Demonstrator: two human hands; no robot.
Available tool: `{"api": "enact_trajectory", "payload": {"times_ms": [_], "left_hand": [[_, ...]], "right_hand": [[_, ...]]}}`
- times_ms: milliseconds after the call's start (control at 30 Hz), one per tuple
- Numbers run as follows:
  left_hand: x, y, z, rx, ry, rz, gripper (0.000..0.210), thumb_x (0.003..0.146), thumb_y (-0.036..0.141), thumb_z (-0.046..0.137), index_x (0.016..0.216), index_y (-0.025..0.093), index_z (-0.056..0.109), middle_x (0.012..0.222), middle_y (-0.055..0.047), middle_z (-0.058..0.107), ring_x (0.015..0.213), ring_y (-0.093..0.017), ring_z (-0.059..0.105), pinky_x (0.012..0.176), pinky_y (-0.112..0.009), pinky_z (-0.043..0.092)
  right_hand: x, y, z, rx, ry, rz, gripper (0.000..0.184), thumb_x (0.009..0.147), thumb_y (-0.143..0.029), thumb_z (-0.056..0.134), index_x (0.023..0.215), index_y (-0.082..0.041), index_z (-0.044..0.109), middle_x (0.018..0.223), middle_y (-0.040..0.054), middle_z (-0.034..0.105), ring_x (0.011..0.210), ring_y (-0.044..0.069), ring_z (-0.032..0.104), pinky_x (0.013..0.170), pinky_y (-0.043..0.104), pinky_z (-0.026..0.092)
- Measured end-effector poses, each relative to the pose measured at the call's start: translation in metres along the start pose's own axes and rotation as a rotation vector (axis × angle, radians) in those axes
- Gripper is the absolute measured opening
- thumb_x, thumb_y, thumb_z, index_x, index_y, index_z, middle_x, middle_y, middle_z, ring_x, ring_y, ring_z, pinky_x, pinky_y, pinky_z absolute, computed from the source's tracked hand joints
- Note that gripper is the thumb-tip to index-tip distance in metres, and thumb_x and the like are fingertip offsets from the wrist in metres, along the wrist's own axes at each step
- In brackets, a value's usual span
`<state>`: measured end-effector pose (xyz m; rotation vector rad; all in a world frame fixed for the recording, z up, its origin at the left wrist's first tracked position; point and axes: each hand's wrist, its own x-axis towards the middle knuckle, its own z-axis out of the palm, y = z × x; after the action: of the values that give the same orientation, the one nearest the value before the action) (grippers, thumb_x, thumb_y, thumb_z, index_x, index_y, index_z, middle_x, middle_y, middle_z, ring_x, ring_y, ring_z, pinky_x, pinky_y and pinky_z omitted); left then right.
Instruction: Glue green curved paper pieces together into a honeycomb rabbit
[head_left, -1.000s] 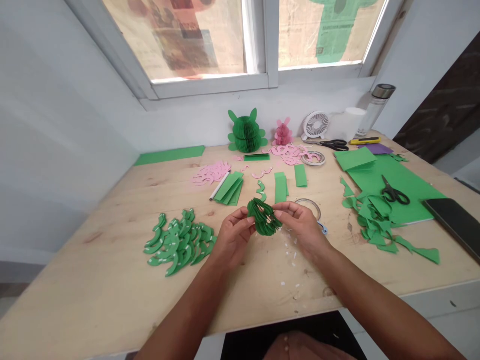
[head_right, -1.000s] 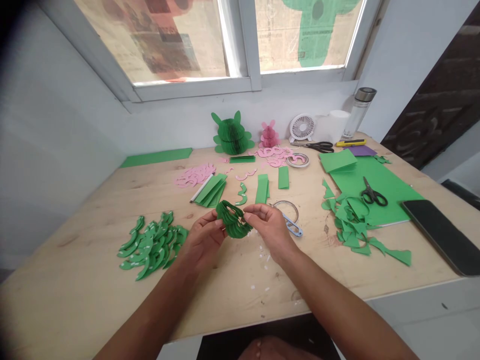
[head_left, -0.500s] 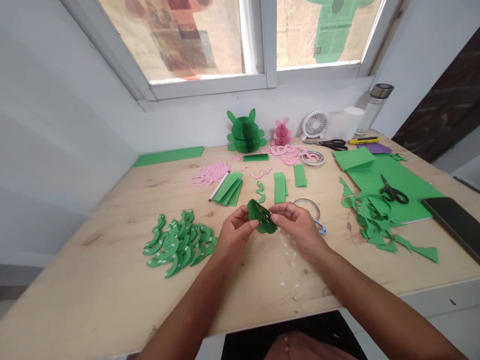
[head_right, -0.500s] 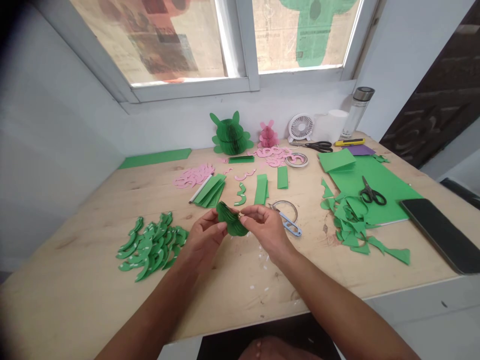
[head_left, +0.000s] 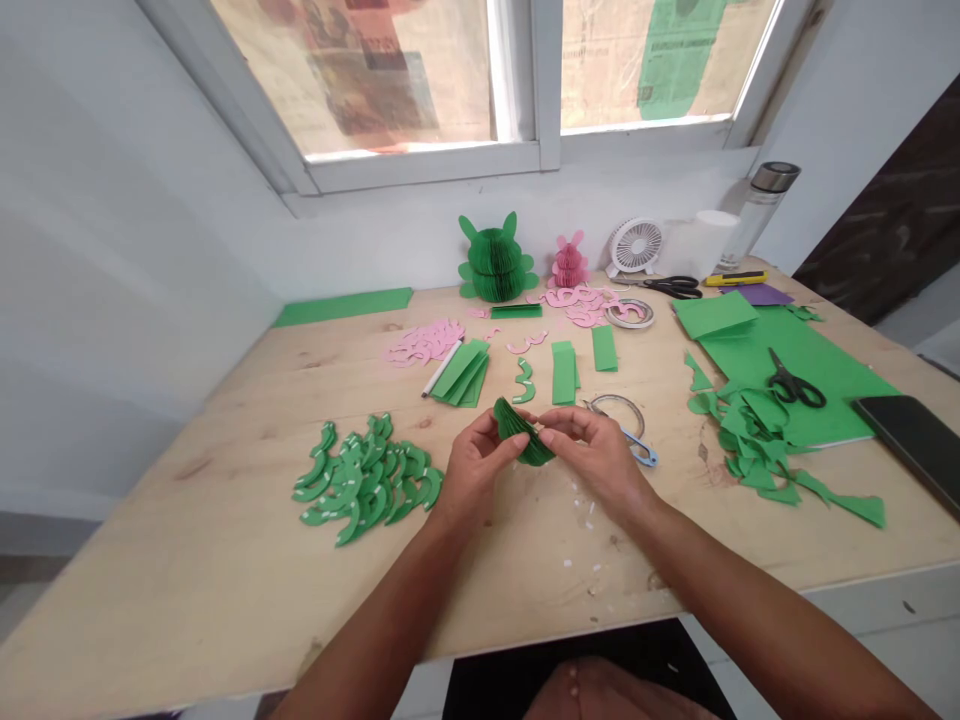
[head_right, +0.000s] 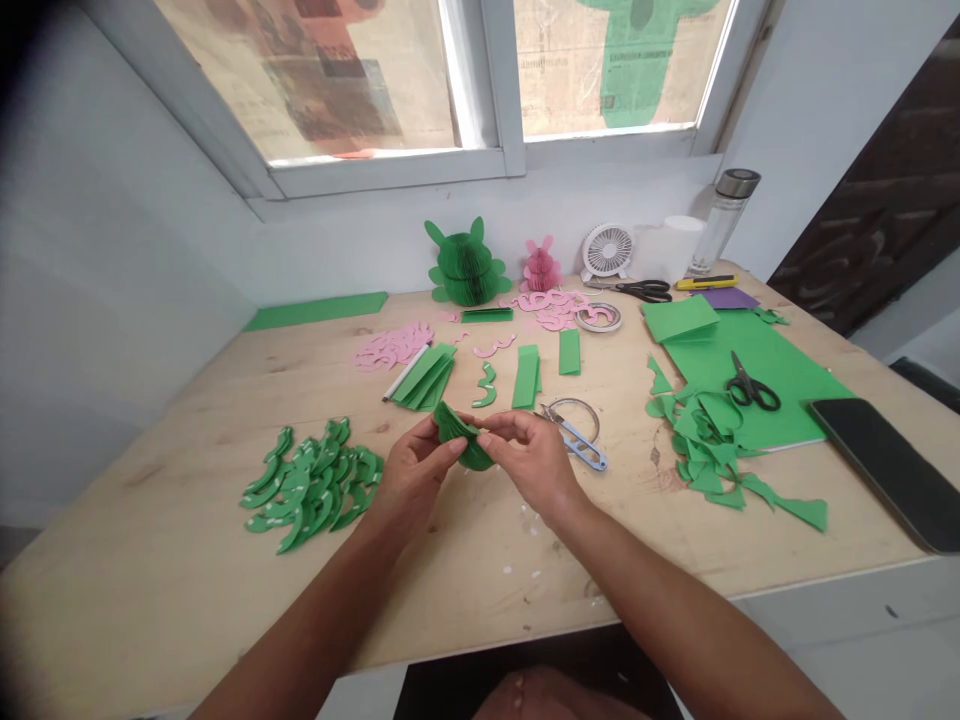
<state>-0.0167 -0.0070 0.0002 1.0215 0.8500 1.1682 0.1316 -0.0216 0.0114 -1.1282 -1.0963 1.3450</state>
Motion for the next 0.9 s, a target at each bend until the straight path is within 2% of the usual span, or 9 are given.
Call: {"api": "enact_trajectory", "payload": {"times_ms": [267, 400, 900], "left_hand": [[-0.0003, 0.0000, 0.0002, -0.036, 0.010, -0.031, 0.031, 0.064, 0.024, 0.075, 0.093, 0.016, 0.068, 0.090, -0.008, 0.069, 0.089, -0.022, 0.062, 0.079, -0.032, 0.049], [0.0000, 0.0007, 0.0001, -0.038, 0.015, -0.037, 0.031, 0.063, 0.023, 0.077, 0.091, 0.016, 0.068, 0.092, -0.008, 0.069, 0.089, -0.022, 0.062, 0.080, -0.033, 0.049], [0.0012, -0.0003, -0.0004, -0.055, -0.054, -0.021, 0.026, 0.065, 0.023, 0.076, 0.089, 0.015, 0.068, 0.087, -0.007, 0.071, 0.089, -0.021, 0.063, 0.083, -0.033, 0.048]], "right_hand": [[0.0011, -0.0013, -0.0009, 0.110, 0.025, 0.046, 0.028, 0.066, -0.039, 0.071, 0.084, -0.019, 0.066, 0.083, 0.0053, 0.072, 0.078, 0.020, 0.066, 0.071, 0.033, 0.050], [0.0027, -0.0001, -0.0031, 0.146, 0.047, 0.074, 0.025, 0.065, -0.037, 0.072, 0.081, -0.019, 0.067, 0.077, 0.0037, 0.072, 0.073, 0.018, 0.065, 0.069, 0.031, 0.049], [0.0013, -0.0083, -0.0032, 0.205, 0.088, 0.132, 0.026, 0.063, -0.036, 0.075, 0.079, -0.018, 0.068, 0.071, 0.0018, 0.070, 0.066, 0.015, 0.062, 0.067, 0.028, 0.047]]}}
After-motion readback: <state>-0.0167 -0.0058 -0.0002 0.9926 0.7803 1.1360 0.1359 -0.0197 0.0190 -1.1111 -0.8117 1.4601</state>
